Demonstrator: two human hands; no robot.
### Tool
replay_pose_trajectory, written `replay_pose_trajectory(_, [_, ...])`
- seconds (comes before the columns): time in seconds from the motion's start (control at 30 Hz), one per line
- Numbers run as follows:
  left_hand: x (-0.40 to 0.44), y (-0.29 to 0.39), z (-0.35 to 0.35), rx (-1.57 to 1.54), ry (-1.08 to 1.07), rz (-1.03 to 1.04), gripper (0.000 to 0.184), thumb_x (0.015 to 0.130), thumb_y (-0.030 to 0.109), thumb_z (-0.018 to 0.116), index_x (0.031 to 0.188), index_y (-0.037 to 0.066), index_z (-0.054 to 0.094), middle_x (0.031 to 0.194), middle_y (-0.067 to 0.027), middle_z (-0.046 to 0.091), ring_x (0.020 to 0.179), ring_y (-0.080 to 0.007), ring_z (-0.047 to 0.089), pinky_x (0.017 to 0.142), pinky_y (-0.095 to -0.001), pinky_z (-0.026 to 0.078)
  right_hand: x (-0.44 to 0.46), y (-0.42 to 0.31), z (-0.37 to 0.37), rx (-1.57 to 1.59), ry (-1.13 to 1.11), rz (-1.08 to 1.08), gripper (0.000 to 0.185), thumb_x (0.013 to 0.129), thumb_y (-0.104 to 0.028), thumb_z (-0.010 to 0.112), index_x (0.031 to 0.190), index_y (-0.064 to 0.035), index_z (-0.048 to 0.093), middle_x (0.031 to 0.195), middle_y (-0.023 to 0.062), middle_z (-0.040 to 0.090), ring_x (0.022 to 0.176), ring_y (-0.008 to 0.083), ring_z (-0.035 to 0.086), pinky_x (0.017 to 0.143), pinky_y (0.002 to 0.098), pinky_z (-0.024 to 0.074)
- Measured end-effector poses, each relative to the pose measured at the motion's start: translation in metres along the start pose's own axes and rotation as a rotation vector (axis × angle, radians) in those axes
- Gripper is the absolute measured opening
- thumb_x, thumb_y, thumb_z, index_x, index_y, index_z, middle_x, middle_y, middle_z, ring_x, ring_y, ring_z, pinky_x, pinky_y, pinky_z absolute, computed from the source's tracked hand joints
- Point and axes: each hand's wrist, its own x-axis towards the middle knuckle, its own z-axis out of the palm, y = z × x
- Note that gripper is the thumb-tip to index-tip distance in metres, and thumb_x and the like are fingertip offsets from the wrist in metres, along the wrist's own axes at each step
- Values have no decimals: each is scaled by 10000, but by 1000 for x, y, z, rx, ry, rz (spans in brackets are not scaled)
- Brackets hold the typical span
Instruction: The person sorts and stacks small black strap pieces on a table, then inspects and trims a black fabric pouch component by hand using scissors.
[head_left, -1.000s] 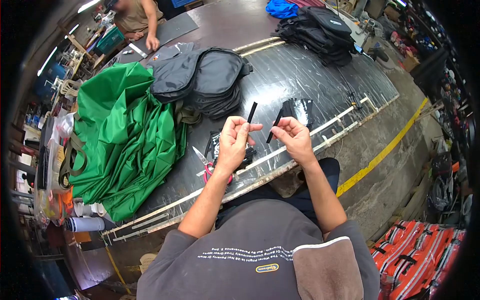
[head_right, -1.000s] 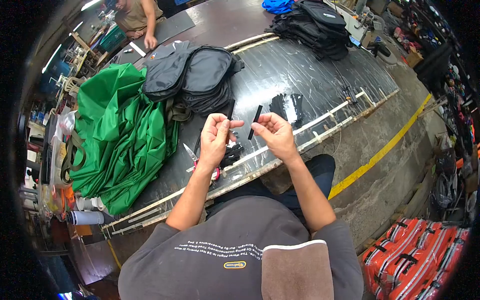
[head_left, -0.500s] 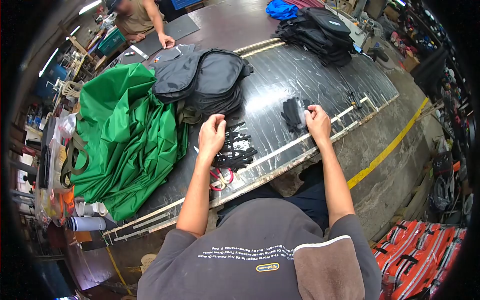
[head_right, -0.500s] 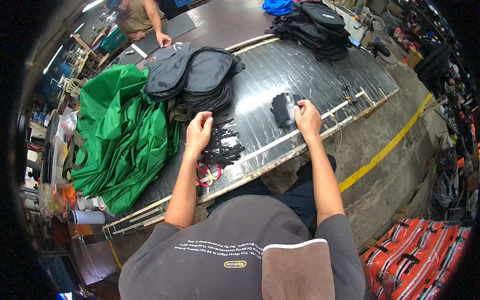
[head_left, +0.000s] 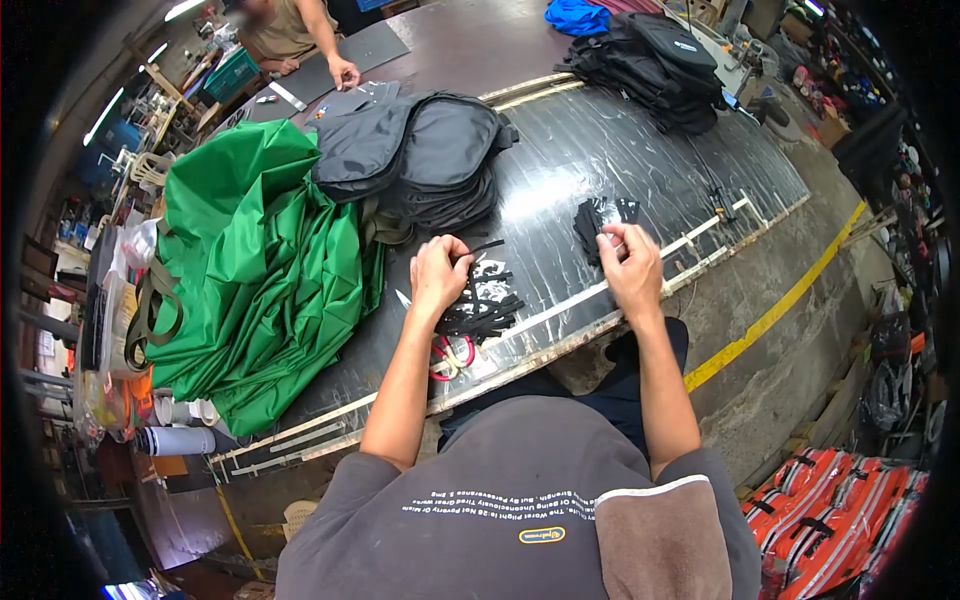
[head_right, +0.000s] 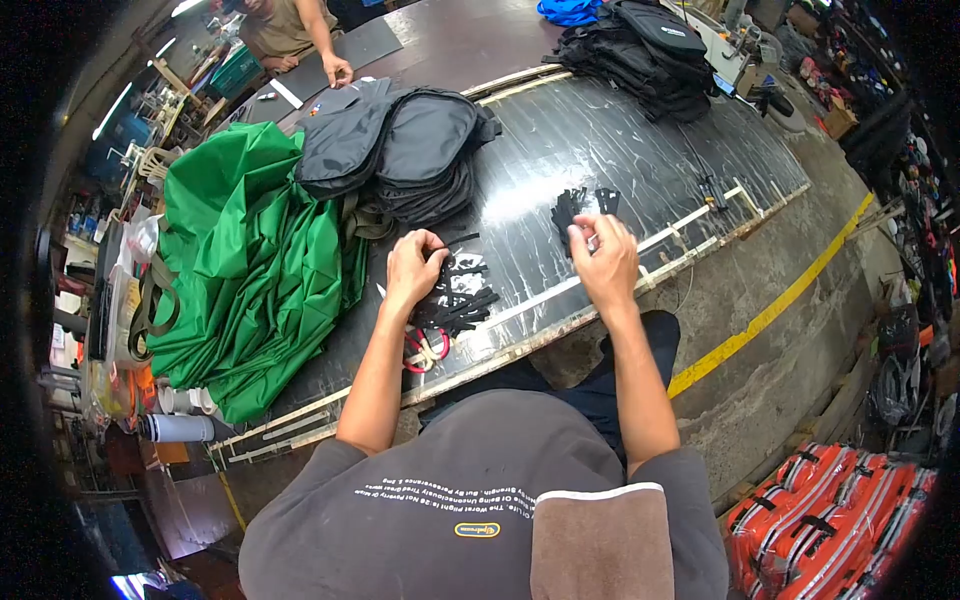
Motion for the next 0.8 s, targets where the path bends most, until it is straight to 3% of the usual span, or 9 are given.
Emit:
replay_pose_trajectory(0.07, [1,7,-3,-415,-58,-169,189,912,178,848,965,61,710,899,-36,693,834,-165,661,766,-353,526,-15,-22,7,252,-73,206,267,955,-252,810,1137,-61,769,963,53,746,818,173,679,748,359,540])
replay_pose_trajectory(0.1, [-1,18,-6,-572,-28,-105,157,985,112,798,1000,58,651,858,27,667,760,-67,610,679,-245,495,-23,-24,15,335,-141,236,323,956,-269,820,1170,-35,760,1003,72,760,837,159,686,753,340,558])
replay_pose_trajectory(0.2, [-10,51,-6,-987,-36,-113,134,1035,67,741,1059,62,610,917,32,678,811,-51,630,731,-229,525,-42,-28,50,615,-322,354,482,962,-278,843,1277,58,701,1102,145,777,964,161,721,863,340,592])
replay_pose_trajectory(0.37, [-31,86,6,-1163,-51,-125,128,1061,110,724,1108,74,610,969,-9,713,832,-92,701,745,-255,564,-43,-38,73,1146,-265,413,187,1049,-130,754,1156,13,697,1084,85,769,921,102,719,837,256,595])
replay_pose_trajectory(0.5, [-41,93,11,-1243,-102,-229,142,1082,191,708,1106,77,625,977,-46,750,810,-104,714,697,-258,565,-32,-56,53,1169,-209,503,196,1046,-118,757,1175,0,669,993,35,734,865,65,689,712,213,552])
replay_pose_trajectory(0.6, [-43,93,20,-1347,44,-269,135,1072,155,714,1104,63,622,958,-46,755,779,-98,700,654,-252,556,-45,-69,40,893,-139,258,302,978,-105,830,1211,2,671,948,23,704,826,54,658,687,221,533])
replay_pose_trajectory(0.67, [-43,96,10,-1247,-70,-353,203,1057,231,735,1123,66,636,942,-42,751,742,-111,704,635,-249,545,-52,-65,34,673,-216,241,475,914,2,860,1310,28,599,881,-5,668,731,19,600,635,196,491])
replay_pose_trajectory(0.77, [-40,103,-4,-1142,-211,-419,222,1031,305,758,1087,100,689,895,-9,720,728,-114,711,597,-232,530,-53,-64,21,611,-265,171,576,900,-8,867,1398,20,578,852,-9,675,725,9,595,632,198,489])
replay_pose_trajectory(0.8, [-39,92,4,-1085,-183,-369,218,1034,319,754,1070,111,702,851,-2,712,679,-98,693,563,-215,505,-51,-68,11,573,-271,175,468,905,-50,872,1326,-6,672,847,-11,688,720,33,607,632,230,506])
